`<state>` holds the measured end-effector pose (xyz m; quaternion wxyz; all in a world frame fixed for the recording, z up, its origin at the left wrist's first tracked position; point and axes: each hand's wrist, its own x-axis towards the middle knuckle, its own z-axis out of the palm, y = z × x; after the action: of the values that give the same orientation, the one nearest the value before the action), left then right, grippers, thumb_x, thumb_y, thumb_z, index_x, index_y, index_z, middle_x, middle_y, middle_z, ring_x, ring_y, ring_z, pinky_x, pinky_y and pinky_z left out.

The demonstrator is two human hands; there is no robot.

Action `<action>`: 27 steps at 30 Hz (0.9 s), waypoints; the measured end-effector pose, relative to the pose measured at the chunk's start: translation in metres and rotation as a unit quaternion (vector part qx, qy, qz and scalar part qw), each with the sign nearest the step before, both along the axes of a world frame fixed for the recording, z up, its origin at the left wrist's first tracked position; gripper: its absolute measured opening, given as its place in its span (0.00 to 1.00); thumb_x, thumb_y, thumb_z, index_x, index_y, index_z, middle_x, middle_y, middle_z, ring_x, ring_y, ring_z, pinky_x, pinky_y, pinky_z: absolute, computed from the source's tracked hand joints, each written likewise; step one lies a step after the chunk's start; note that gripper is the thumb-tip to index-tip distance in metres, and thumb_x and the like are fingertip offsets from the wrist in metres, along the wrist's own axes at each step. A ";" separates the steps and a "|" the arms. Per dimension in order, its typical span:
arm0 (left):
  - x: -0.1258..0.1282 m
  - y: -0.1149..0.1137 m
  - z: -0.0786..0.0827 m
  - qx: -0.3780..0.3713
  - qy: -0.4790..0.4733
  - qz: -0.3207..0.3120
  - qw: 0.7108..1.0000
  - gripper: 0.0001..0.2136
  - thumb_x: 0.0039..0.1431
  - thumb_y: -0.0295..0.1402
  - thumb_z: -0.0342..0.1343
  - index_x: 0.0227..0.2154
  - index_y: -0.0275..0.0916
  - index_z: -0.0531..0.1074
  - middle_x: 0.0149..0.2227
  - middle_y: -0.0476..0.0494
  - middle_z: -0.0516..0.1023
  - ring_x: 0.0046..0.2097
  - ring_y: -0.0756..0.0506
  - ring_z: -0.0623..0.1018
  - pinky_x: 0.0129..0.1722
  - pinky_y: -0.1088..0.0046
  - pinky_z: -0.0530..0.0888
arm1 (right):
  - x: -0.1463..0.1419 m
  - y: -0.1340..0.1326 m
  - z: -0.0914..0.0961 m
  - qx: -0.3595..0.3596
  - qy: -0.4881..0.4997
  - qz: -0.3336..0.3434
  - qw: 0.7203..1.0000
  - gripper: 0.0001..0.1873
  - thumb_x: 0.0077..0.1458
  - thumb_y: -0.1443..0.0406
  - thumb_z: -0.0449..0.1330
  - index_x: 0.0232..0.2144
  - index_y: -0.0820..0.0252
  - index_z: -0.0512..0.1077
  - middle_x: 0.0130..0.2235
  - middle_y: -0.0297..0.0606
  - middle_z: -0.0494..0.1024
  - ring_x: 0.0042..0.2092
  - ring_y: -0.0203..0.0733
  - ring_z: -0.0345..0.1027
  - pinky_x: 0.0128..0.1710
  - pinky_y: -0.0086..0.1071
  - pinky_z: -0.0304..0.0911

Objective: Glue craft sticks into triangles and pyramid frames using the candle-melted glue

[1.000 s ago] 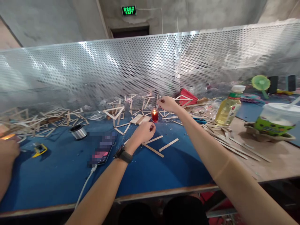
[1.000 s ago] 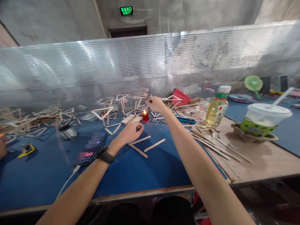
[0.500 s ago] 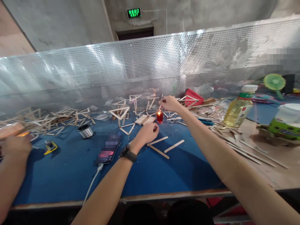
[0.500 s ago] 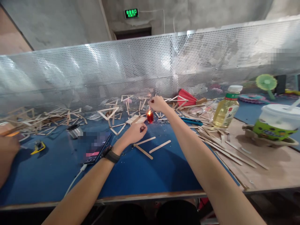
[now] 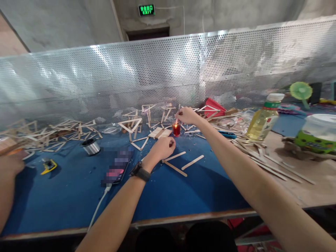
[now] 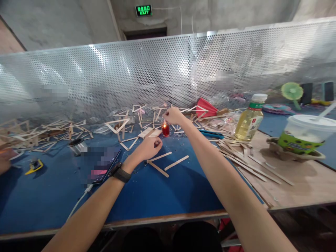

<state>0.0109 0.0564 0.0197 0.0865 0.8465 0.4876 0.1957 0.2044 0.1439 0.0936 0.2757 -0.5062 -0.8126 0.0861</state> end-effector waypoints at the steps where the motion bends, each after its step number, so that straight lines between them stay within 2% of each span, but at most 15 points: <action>1: 0.000 0.000 0.000 0.000 -0.002 0.000 1.000 0.09 0.63 0.32 0.51 0.34 0.39 0.77 0.31 0.43 0.80 0.31 0.45 0.75 0.34 0.69 0.67 | 0.000 0.000 0.000 -0.003 0.001 0.001 1.000 0.20 0.64 0.63 0.54 0.28 0.64 0.83 0.23 0.41 0.78 0.27 0.39 0.68 0.35 0.32 0.60; 18: -0.003 -0.001 -0.001 -0.004 -0.015 -0.008 1.000 0.08 0.62 0.32 0.52 0.33 0.39 0.76 0.31 0.43 0.80 0.32 0.45 0.76 0.32 0.69 0.67 | 0.000 0.003 -0.001 -0.005 0.006 -0.014 1.000 0.19 0.62 0.62 0.55 0.30 0.64 0.84 0.20 0.40 0.75 0.27 0.39 0.67 0.36 0.32 0.60; 27: -0.003 -0.001 -0.002 0.003 -0.016 -0.011 1.000 0.08 0.63 0.32 0.52 0.31 0.40 0.74 0.31 0.45 0.79 0.30 0.46 0.75 0.32 0.69 0.66 | 0.002 0.007 -0.004 -0.003 0.013 -0.016 1.000 0.19 0.62 0.61 0.55 0.31 0.63 0.85 0.20 0.38 0.75 0.26 0.39 0.67 0.33 0.32 0.58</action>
<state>0.0074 0.0556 0.0181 0.0943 0.8487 0.4763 0.2099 0.2060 0.1512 0.0892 0.2866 -0.5188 -0.8003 0.0905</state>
